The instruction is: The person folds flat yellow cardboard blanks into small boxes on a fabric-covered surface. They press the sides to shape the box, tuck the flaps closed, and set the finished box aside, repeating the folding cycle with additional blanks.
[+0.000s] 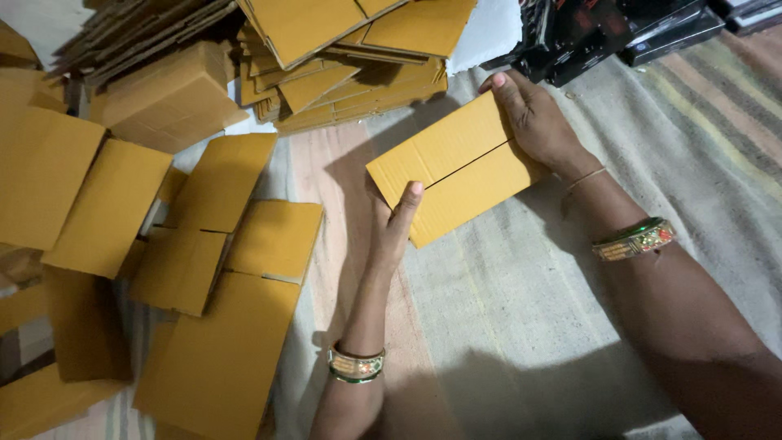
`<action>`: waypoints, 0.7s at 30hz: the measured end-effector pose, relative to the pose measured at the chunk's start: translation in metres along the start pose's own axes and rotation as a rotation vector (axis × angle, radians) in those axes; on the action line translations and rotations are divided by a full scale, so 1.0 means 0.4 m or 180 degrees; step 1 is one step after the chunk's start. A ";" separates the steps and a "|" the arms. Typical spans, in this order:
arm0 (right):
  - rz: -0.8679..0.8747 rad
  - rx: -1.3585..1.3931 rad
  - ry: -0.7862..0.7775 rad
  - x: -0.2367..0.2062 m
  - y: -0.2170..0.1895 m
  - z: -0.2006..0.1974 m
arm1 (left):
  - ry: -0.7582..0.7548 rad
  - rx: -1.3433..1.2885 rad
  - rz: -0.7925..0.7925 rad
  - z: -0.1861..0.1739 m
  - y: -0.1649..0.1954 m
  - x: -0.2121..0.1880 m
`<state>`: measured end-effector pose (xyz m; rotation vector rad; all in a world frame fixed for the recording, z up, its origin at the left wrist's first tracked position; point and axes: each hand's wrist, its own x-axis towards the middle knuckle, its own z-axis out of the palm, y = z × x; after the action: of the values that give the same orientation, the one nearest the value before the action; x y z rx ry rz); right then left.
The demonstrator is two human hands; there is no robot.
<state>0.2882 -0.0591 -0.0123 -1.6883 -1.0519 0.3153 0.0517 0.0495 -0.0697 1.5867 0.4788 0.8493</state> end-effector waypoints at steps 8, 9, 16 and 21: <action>-0.0269 0.0069 0.0022 0.013 0.020 0.002 | -0.0270 0.4771 0.0731 0.110 0.193 0.037; -0.0297 0.0109 0.0008 0.011 0.022 0.005 | -0.0495 0.4893 0.0626 0.141 0.208 0.045; -0.0021 0.0125 -0.0020 0.015 0.029 0.004 | -0.1061 0.4830 0.0795 0.303 0.210 0.141; 0.0046 -0.0051 -0.0063 0.017 0.023 0.004 | -0.0724 0.4704 0.1009 0.321 0.163 0.137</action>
<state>0.2957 -0.0532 -0.0189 -1.7109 -1.0599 0.3343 0.1731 -0.0097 0.0047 3.1323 0.7638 0.4612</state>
